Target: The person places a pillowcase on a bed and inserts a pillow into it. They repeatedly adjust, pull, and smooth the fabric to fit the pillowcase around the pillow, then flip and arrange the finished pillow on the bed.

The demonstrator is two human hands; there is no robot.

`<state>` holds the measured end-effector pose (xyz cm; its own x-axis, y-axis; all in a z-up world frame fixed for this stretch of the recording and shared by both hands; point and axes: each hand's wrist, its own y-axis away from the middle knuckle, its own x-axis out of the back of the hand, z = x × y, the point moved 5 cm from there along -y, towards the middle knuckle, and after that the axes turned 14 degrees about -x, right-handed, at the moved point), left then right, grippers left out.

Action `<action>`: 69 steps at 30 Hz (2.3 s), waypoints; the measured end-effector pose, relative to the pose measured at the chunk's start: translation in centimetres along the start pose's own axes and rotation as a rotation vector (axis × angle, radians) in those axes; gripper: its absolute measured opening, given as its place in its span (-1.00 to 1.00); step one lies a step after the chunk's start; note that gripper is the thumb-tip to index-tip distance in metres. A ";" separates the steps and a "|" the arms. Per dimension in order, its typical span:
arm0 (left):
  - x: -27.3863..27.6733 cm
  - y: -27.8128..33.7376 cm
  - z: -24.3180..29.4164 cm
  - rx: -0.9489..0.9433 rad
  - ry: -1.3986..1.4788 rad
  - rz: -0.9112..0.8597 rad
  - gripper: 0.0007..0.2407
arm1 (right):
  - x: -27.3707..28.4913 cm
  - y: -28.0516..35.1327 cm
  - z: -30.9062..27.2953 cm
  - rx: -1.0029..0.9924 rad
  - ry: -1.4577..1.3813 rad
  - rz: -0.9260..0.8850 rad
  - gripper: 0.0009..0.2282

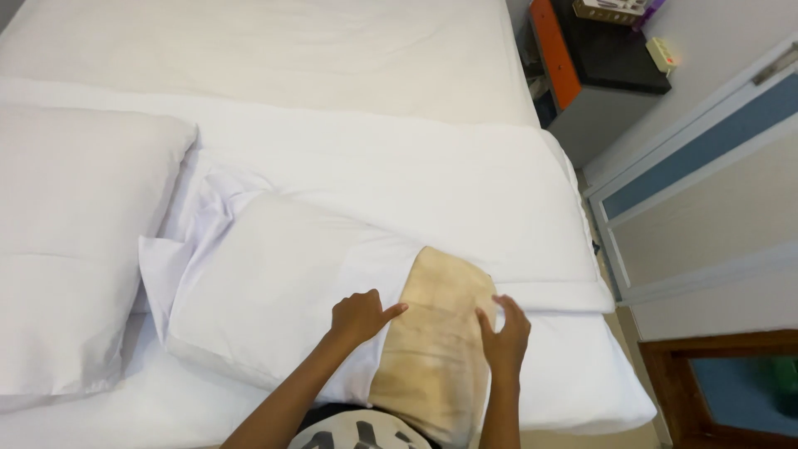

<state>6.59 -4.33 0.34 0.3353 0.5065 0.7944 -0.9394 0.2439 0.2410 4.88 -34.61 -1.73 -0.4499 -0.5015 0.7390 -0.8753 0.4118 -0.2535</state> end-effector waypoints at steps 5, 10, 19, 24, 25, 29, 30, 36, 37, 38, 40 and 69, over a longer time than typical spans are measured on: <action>-13.2 -7.6 -7.9 -0.076 -0.239 0.104 -0.55 | -8.5 -2.3 12.0 -0.597 -0.055 -0.264 -0.41; -10.6 -8.8 -5.1 -0.175 -0.082 0.471 -0.73 | -9.3 -2.9 4.6 -0.660 -0.715 -0.237 -0.48; 0.1 2.6 8.6 -0.736 0.482 0.384 -0.67 | -4.0 -2.4 -7.9 -0.416 -1.197 -0.007 -0.68; -3.4 0.6 -0.5 -0.504 0.690 0.283 -0.58 | 0.1 -0.7 -9.6 -0.143 -1.271 0.027 -0.68; -1.7 -0.3 -2.5 -0.508 0.687 0.302 -0.58 | 0.1 -1.4 -10.0 -0.127 -1.278 0.018 -0.68; 11.0 0.7 -4.6 -0.238 0.539 0.925 -0.62 | 0.3 -1.1 -11.4 0.007 -1.102 -0.110 -0.67; 14.7 1.1 -2.2 -0.187 0.287 0.892 -0.59 | 0.5 -0.5 -11.5 0.042 -1.036 -0.149 -0.66; 9.7 -10.9 -0.4 -0.085 -0.013 0.540 -0.57 | 1.8 0.1 -11.5 0.228 -0.761 -0.307 -0.64; 9.0 -12.2 -1.2 -0.093 -0.018 0.539 -0.57 | 1.7 -0.3 -11.4 0.226 -0.765 -0.298 -0.64; 8.2 -13.5 -1.9 -0.135 0.018 0.535 -0.59 | 1.6 -0.6 -11.4 0.251 -0.725 -0.309 -0.64; 6.6 -14.5 -2.6 -0.188 0.052 0.511 -0.59 | 0.6 -2.1 -9.4 0.257 -0.683 -0.308 -0.64; 12.8 -0.7 7.7 -1.121 0.874 0.430 -0.64 | 4.9 3.0 -14.7 0.791 -0.443 0.246 -0.86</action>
<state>11.04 -4.40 14.68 0.3702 0.9288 0.0152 -0.5681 0.2393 -0.7874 2.62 -24.70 10.30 -0.5221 -0.7799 0.3451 -0.5401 -0.0107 -0.8415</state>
